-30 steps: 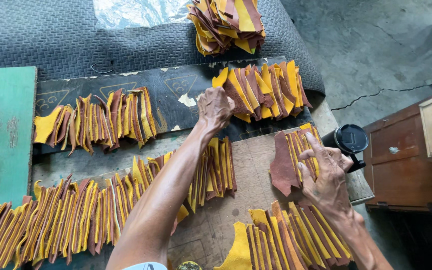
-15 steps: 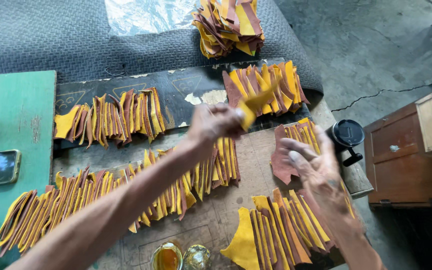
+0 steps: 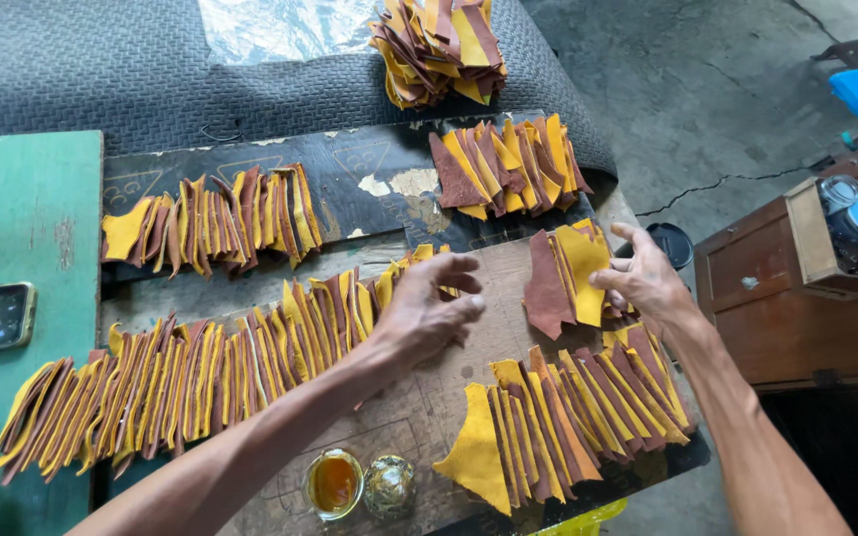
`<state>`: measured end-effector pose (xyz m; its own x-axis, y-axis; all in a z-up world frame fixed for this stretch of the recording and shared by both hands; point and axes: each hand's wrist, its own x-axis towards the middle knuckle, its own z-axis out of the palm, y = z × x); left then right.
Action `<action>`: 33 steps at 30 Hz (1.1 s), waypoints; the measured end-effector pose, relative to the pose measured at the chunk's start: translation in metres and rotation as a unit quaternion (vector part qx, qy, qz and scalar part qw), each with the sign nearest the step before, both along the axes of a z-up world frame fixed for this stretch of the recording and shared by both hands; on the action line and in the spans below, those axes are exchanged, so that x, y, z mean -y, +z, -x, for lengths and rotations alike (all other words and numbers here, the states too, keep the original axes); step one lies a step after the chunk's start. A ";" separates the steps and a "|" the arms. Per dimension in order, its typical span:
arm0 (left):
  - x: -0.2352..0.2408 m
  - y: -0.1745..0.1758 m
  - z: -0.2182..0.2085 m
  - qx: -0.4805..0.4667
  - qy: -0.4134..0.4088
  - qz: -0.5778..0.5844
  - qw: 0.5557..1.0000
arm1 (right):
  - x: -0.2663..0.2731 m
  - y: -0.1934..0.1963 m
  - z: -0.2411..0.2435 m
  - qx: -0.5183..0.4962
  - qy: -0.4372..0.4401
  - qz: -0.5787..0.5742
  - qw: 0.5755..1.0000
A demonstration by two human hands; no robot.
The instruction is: The person repeatedly picks up small leather pieces, applies glue from a small jar to the edges, and places them into stacks on the table. The process is repeated continuously with alternating yellow and brown leather pieces.
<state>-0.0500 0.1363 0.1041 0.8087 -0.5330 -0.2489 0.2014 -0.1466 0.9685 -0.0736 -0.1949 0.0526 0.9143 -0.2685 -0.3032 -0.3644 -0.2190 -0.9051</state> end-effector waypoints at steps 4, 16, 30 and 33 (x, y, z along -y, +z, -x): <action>-0.017 -0.009 -0.003 -0.006 0.027 0.024 0.999 | 0.018 -0.024 -0.008 -0.034 0.007 -0.004 0.999; -0.023 0.023 0.045 -0.020 -0.021 -0.026 0.999 | -0.106 0.054 0.055 0.152 -0.077 -0.131 0.977; -0.085 0.018 0.090 0.079 0.079 0.069 0.991 | -0.200 0.049 0.104 0.073 0.051 -0.564 0.821; -0.093 0.012 0.105 0.067 0.169 0.137 0.974 | -0.227 0.034 0.122 0.048 0.049 -0.611 0.788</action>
<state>-0.1550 0.2296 0.1161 0.9646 -0.2632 -0.0141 0.0619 0.1741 0.9828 -0.1952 0.0322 0.0867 0.9473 0.2437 -0.2079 -0.3161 0.8160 -0.4840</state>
